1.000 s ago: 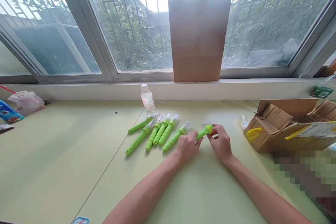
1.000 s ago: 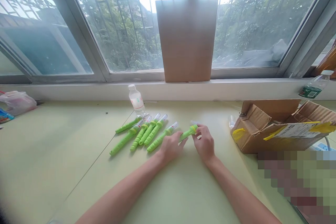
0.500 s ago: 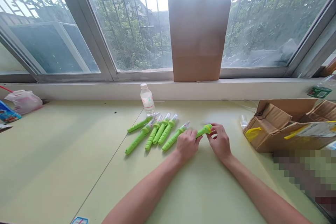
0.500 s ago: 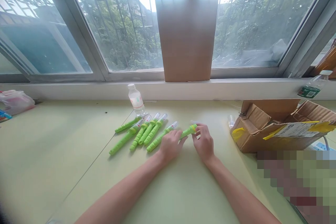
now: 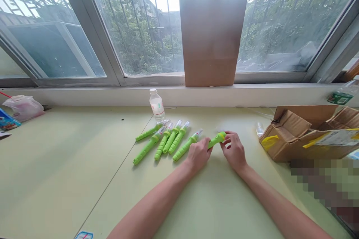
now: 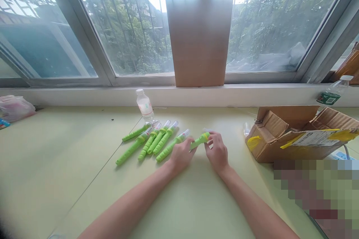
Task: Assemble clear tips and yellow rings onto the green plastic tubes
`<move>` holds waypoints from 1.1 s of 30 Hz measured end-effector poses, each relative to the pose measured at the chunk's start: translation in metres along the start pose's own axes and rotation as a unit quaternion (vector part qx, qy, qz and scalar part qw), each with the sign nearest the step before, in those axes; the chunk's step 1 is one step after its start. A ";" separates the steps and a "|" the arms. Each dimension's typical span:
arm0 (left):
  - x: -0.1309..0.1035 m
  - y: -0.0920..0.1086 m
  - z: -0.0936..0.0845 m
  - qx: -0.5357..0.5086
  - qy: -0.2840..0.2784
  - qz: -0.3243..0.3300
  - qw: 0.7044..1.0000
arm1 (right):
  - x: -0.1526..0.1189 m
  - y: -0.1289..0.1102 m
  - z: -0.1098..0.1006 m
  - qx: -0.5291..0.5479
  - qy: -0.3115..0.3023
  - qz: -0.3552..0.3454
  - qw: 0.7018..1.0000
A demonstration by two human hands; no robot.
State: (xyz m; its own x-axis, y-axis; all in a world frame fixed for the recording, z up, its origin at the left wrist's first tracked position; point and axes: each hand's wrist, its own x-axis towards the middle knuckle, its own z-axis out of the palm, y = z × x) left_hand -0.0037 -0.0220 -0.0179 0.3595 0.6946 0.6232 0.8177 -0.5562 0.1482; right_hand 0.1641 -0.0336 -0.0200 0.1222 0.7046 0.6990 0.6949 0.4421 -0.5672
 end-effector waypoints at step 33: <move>0.003 0.004 -0.006 0.043 0.015 0.033 0.998 | 0.003 0.000 0.002 -0.011 0.014 -0.010 1.000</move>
State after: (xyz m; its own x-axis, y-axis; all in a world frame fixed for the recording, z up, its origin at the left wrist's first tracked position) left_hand -0.0018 -0.0244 -0.0110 0.4016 0.6423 0.6528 0.8288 -0.5582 0.0393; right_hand 0.1629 -0.0305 -0.0182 0.1277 0.6808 0.7213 0.7121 0.4433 -0.5444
